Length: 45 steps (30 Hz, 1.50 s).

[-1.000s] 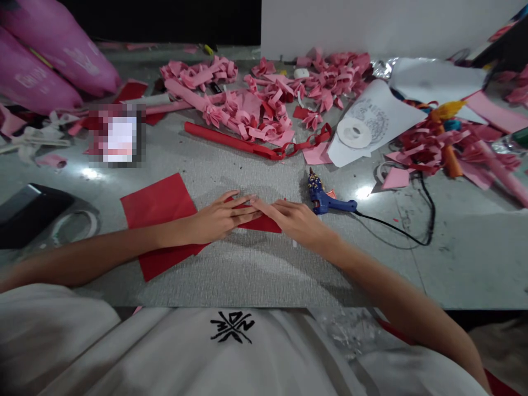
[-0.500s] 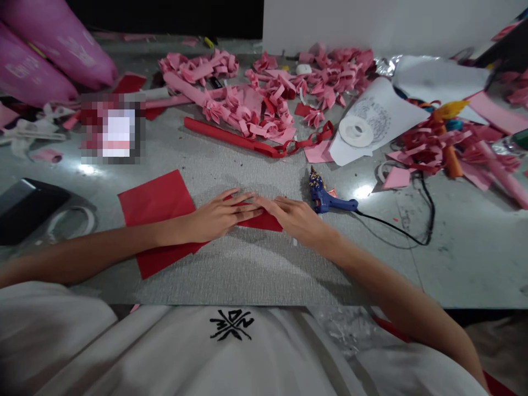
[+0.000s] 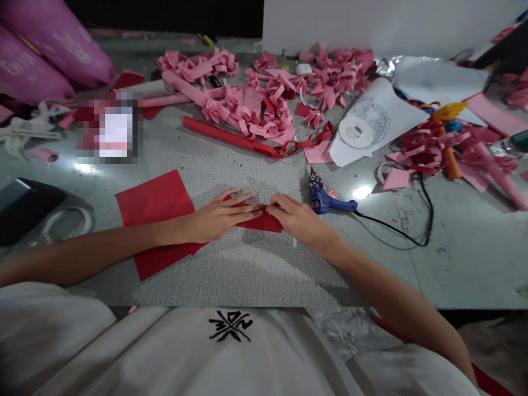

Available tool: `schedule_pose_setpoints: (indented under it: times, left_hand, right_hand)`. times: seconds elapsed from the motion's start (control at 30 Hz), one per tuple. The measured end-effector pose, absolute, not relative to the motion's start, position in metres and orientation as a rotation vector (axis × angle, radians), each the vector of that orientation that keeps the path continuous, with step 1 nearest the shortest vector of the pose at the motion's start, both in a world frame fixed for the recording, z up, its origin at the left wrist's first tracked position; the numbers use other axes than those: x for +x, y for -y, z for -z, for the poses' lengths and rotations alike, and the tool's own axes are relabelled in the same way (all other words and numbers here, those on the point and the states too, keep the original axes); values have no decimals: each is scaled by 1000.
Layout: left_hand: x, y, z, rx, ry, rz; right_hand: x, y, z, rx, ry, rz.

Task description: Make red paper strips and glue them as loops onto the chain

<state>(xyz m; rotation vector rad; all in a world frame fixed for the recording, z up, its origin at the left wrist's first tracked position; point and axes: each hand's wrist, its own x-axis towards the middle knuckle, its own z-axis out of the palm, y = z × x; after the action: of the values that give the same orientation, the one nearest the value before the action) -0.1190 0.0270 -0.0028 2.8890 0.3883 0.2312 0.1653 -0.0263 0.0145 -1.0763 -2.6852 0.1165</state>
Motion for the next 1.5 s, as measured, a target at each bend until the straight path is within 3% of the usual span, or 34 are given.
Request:
schedule_pose_setpoints:
  times: [0.23, 0.4, 0.83, 1.1, 1.5]
  left_hand:
    - [-118, -27, 1, 2908, -405, -173]
    - [-119, -27, 4, 2902, -408, -196]
    - [-121, -27, 3, 2817, -423, -339]
    - [-120, -26, 7, 2782, -449, -551]
    - [-119, -24, 9, 2685, -492, -612]
  right_hand:
    - [150, 31, -27, -923, 2901, 463]
    - [146, 27, -31, -829, 2959, 527]
    - [171, 15, -24, -1539, 2263, 160]
    - [160, 19, -22, -1167, 2495, -350]
    - [146, 27, -18, -1329, 2567, -228]
